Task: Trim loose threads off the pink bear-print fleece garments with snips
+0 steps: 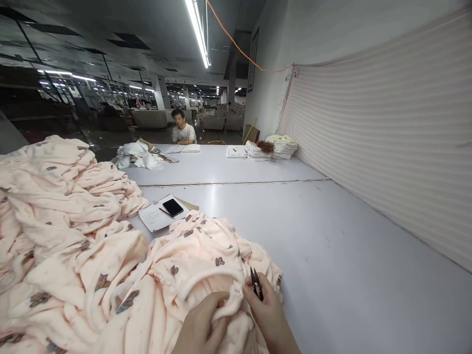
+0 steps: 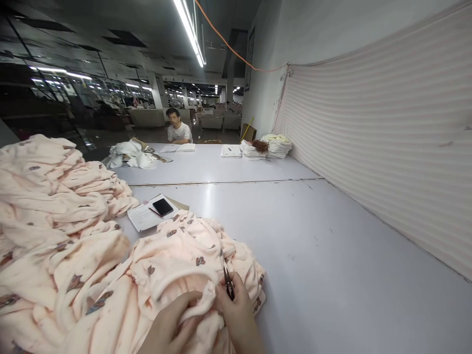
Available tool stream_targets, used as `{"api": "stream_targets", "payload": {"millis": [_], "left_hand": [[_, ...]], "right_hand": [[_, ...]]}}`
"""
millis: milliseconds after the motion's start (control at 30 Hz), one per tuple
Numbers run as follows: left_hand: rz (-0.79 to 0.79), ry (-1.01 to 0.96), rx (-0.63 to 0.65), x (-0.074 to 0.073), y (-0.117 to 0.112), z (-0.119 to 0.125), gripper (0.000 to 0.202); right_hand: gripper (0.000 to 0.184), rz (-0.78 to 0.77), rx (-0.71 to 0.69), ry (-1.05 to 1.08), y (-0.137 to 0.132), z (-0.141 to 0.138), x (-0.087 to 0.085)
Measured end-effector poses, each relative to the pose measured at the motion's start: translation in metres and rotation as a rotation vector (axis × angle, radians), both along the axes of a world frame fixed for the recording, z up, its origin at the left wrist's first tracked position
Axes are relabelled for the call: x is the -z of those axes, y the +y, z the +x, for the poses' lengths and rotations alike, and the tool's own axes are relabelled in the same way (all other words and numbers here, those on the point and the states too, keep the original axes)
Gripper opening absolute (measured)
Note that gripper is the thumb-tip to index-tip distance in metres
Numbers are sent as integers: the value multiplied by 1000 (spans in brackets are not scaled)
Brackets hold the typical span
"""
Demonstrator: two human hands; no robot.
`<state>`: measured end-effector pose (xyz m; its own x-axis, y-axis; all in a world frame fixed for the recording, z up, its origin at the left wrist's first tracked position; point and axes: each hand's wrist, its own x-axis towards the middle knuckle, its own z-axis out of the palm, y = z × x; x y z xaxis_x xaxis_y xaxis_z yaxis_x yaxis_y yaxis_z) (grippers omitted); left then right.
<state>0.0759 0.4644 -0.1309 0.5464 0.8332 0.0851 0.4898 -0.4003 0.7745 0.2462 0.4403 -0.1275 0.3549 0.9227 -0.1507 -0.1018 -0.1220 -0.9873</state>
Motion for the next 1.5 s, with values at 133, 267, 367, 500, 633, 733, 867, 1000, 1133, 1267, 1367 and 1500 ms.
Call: {"api": "stream_targets", "payload": {"millis": [133, 267, 367, 500, 633, 733, 867, 1000, 1133, 1267, 1367, 1500], "left_hand": [[-172, -116, -145, -4, -5, 6, 42], [-78, -199, -216, 1, -13, 8, 40], [58, -213, -159, 0, -13, 7, 32], [118, -145, -179, -7, -6, 7, 19], [124, -131, -179, -11, -4, 9, 22], [51, -111, -185, -9, -5, 9, 30], [-70, -143, -125, -14, -6, 8, 35], [-157, -203, -29, -29, -5, 6, 19], [-262, -249, -46, -37, -3, 5, 17], [-304, -281, -64, -36, -3, 3, 17], [-296, -283, -36, -36, -4, 2, 16], [-284, -276, -5, -38, -3, -1, 16]], "right_hand": [[26, 67, -45, -36, -6, -12, 2], [25, 58, -5, -28, -11, -19, 5], [22, 65, 20, -176, -15, -17, 4], [12, 278, 14, -502, -25, -14, 1], [25, 446, -47, -799, -32, -12, 9], [25, 495, -62, -993, -32, -11, 19], [20, 472, -24, -874, -28, -13, 25], [27, 319, 11, -506, -23, -17, 16], [27, 224, -106, -359, -27, -10, 1], [25, 239, -122, -459, -40, 4, -6], [25, 213, -150, -527, -43, 9, -7], [21, 176, -246, -543, -37, 8, -8]]}}
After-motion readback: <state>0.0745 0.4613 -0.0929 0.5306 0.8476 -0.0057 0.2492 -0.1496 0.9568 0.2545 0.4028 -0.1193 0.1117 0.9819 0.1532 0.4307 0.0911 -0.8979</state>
